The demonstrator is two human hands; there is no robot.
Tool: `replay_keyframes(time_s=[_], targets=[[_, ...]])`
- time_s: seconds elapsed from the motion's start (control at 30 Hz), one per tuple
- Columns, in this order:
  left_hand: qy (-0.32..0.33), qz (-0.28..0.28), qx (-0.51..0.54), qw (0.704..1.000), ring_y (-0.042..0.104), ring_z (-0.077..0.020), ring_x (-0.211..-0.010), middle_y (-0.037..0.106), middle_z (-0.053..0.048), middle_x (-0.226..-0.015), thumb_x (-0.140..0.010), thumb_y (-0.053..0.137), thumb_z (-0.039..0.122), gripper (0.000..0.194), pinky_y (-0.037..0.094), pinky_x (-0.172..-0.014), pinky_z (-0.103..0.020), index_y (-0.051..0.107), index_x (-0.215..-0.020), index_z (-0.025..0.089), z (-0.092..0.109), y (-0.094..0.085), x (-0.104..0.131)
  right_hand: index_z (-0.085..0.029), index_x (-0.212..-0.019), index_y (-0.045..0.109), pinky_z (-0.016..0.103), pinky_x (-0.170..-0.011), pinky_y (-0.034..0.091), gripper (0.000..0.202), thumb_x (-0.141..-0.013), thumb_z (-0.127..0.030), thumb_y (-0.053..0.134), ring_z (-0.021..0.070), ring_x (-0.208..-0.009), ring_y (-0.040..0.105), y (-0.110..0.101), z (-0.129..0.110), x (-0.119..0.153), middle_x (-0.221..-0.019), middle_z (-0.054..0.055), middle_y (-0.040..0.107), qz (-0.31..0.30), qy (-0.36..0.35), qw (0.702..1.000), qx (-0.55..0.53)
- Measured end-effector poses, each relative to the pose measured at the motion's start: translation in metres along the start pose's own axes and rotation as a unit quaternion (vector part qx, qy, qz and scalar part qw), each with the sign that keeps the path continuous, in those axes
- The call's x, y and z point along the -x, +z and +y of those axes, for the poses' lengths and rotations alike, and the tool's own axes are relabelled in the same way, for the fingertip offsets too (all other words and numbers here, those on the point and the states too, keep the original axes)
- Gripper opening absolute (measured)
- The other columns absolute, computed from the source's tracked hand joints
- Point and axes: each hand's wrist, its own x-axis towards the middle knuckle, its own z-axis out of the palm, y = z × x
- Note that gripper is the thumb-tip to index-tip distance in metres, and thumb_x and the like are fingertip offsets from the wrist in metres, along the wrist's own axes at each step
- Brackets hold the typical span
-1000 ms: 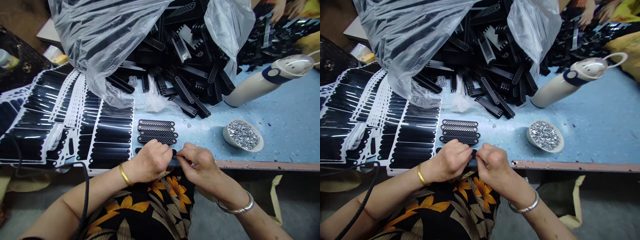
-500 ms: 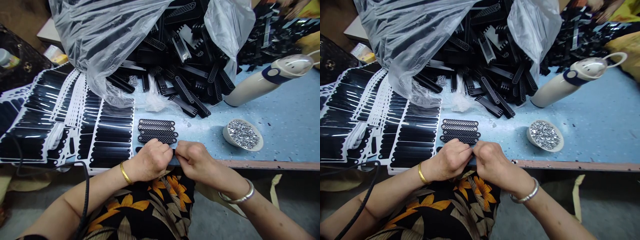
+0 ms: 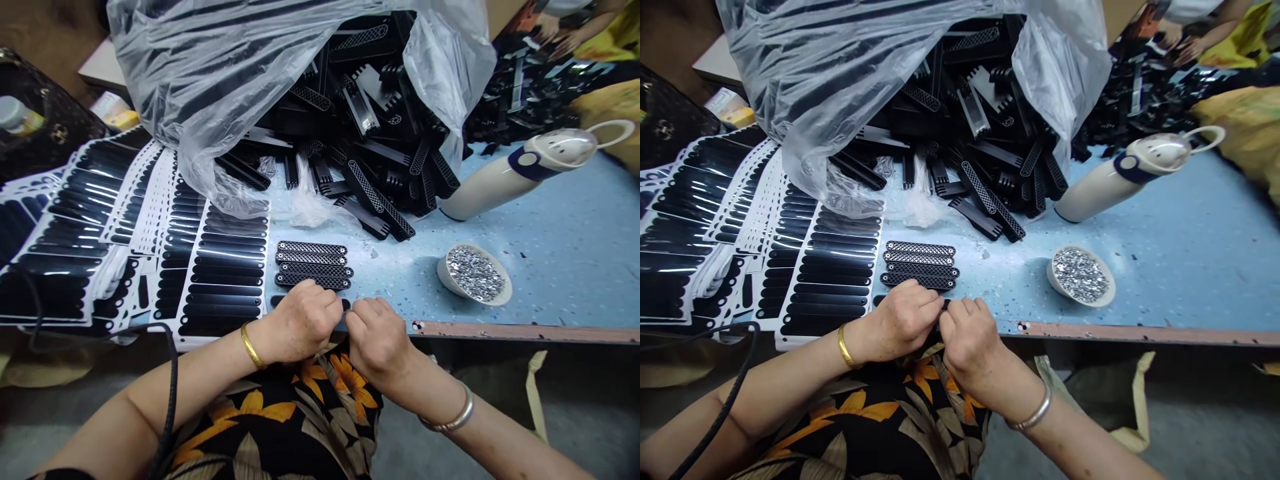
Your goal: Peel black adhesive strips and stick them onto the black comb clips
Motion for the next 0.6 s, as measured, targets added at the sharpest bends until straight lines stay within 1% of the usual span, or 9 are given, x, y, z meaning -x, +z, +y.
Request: replay_keyframes(time_s=[0.1, 0.2, 0.4, 0.5, 0.6], targets=[[-0.005, -0.009, -0.002, 1.000, 0.052, -0.0187, -0.065, 0.059, -0.005, -0.071, -0.089, 0.044, 0.009, 0.020, 0.036, -0.061, -0.035, 0.059, -0.076, 0.015, 0.000, -0.002, -0.001, -0.022, -0.060, 0.041, 0.033, -0.054, 0.024, 0.035, -0.077, 0.008, 0.039, 0.0181, -0.056, 0.032, 0.005, -0.004, 0.005, -0.060, 0.000, 0.036, 0.049, 0.072, 0.996, -0.025], [-0.007, -0.010, -0.002, 1.000, 0.053, -0.0187, -0.066, 0.060, -0.005, -0.072, -0.090, 0.045, 0.010, 0.019, 0.037, -0.062, -0.036, 0.059, -0.077, 0.015, 0.000, -0.002, -0.001, -0.021, -0.063, 0.044, 0.032, -0.052, 0.026, 0.035, -0.085, 0.006, 0.043, 0.0157, -0.054, 0.035, 0.009, -0.006, 0.007, -0.061, -0.001, 0.037, 0.075, 0.121, 0.988, -0.068], [-0.015, -0.017, 0.009, 1.000, 0.055, -0.0195, -0.068, 0.062, -0.005, -0.074, -0.090, 0.047, 0.010, 0.017, 0.038, -0.062, -0.036, 0.059, -0.078, 0.015, 0.000, -0.002, -0.001, -0.020, -0.066, 0.049, 0.030, -0.052, 0.032, 0.031, -0.091, -0.001, 0.048, 0.0144, -0.053, 0.041, 0.011, -0.009, 0.006, -0.059, -0.002, 0.043, 0.105, 0.153, 0.980, -0.066], [-0.018, -0.018, 0.012, 1.000, 0.056, -0.0192, -0.068, 0.062, -0.005, -0.074, -0.091, 0.047, 0.011, 0.017, 0.038, -0.062, -0.036, 0.059, -0.079, 0.015, 0.001, -0.003, -0.001, -0.018, -0.072, 0.057, 0.027, -0.053, 0.037, 0.024, -0.092, -0.005, 0.051, 0.0135, -0.054, 0.047, 0.005, -0.008, 0.009, -0.060, -0.001, 0.048, 0.101, 0.172, 0.977, -0.079], [-0.016, -0.016, 0.009, 1.000, 0.055, -0.0189, -0.067, 0.061, -0.004, -0.073, -0.091, 0.048, 0.012, 0.017, 0.038, -0.062, -0.036, 0.058, -0.078, 0.016, 0.000, -0.003, -0.001, -0.016, -0.076, 0.063, 0.026, -0.052, 0.038, 0.020, -0.092, -0.007, 0.054, 0.0126, -0.053, 0.049, -0.002, -0.006, 0.013, -0.060, -0.001, 0.049, 0.095, 0.183, 0.974, -0.090]])
